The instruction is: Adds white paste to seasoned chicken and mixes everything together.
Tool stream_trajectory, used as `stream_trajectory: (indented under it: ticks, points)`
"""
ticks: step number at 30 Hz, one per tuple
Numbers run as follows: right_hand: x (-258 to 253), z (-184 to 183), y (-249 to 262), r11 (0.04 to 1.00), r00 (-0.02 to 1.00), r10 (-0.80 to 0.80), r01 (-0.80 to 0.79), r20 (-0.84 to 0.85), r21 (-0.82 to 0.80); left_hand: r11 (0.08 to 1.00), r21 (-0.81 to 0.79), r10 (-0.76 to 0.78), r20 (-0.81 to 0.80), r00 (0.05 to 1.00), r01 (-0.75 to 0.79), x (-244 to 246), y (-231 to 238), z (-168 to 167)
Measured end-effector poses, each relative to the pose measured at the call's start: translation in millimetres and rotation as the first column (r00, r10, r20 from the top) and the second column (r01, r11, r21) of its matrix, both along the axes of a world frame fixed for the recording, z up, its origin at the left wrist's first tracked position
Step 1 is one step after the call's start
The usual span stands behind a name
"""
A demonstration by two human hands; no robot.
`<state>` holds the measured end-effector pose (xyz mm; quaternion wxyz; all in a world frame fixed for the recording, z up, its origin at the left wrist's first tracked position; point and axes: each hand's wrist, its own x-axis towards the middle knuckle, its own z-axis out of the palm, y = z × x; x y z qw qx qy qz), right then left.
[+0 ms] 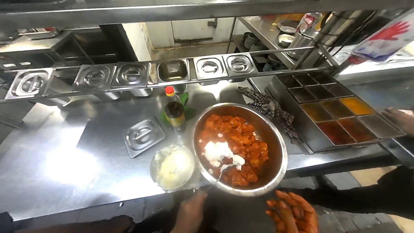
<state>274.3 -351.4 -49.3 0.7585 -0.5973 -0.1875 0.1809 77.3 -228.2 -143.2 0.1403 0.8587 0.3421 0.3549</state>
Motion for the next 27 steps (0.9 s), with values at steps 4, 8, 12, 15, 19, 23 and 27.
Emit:
stream_trajectory:
  ticks: [4, 8, 12, 15, 19, 23, 27]
  points:
    - [4, -4, -3, 1.0, 1.0, -0.022, 0.022, -0.001, 0.0, 0.997, -0.01, -0.076, -0.007, 0.997, 0.076, 1, -1, 8]
    - [7, -3, 0, 1.0, 1.0, 0.004, -0.004, 0.006, -0.009, 0.988, -0.101, -0.125, -0.035, 0.992, 0.121, 0, 4, 5]
    - [12, -5, 3, 1.0, 1.0, 0.015, -0.015, 0.019, -0.016, 0.972, -0.041, -0.228, 0.043, 0.973, 0.229, -27, 13, 83]
    - [11, -7, 6, 0.998, 0.999, 0.041, -0.041, -0.003, -0.039, 0.981, -0.03, -0.191, 0.007, 0.982, 0.191, -60, 37, 153]
    - [8, -7, 18, 0.993, 0.993, 0.112, -0.112, -0.029, -0.019, 1.0, 0.028, 0.016, -0.204, 0.979, -0.01, -108, 61, 214]
    - [7, -4, 26, 0.989, 0.988, 0.151, -0.151, -0.034, 0.005, 0.972, 0.052, 0.229, -0.396, 0.889, -0.227, -125, 76, 222]
    - [4, -4, 28, 0.986, 0.984, 0.166, -0.166, -0.056, 0.001, 0.93, -0.115, 0.232, -0.553, 0.801, -0.349, -105, 99, 205]
